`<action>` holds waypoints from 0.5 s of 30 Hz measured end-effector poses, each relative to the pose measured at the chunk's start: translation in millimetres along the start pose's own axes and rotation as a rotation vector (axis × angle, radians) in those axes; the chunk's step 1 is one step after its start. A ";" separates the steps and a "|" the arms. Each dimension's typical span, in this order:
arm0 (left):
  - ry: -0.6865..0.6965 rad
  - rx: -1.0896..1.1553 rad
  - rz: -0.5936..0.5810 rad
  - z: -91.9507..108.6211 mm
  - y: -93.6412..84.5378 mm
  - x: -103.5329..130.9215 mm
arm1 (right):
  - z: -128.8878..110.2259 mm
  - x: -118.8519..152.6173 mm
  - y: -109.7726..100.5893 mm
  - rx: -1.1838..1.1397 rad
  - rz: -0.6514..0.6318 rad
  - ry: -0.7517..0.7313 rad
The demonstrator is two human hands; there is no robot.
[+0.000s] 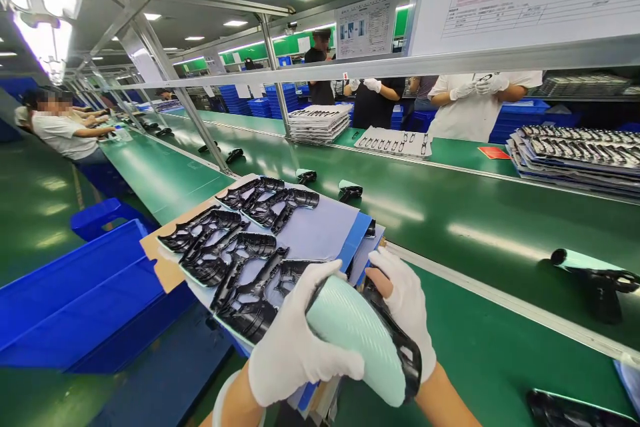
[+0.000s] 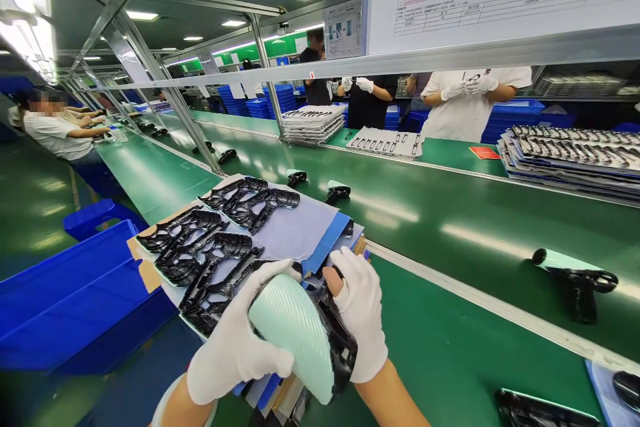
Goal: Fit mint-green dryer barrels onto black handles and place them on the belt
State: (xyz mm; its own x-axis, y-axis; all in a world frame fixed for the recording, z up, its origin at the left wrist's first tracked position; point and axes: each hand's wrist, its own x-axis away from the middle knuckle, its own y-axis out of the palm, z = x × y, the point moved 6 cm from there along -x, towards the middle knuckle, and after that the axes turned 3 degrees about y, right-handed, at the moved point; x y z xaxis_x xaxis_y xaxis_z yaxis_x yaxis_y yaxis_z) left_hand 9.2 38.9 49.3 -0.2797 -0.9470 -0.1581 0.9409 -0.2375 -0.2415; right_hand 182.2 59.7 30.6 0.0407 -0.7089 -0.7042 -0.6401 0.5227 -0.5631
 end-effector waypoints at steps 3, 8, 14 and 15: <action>-0.012 -0.001 -0.026 4.2 0.5 -1.7 | -6.5 -6.8 -12.2 0.109 0.126 -0.107; 0.001 0.011 -0.045 7.2 -0.8 -2.3 | -16.1 -15.4 -22.8 0.198 0.176 -0.108; 0.017 0.002 -0.058 10.8 -3.8 -2.7 | -20.8 -15.4 -42.6 0.237 0.358 -0.115; 0.016 0.002 -0.059 11.3 -4.7 -3.0 | -19.1 -14.0 -44.0 0.209 0.350 -0.123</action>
State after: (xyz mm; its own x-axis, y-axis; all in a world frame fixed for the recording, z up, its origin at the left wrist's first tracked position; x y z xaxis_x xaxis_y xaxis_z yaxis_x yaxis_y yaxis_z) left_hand 7.8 40.4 61.8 -0.3382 -0.9275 -0.1592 0.9229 -0.2937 -0.2492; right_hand 195.2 37.6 73.5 -0.0522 -0.4159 -0.9079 -0.4631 0.8156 -0.3470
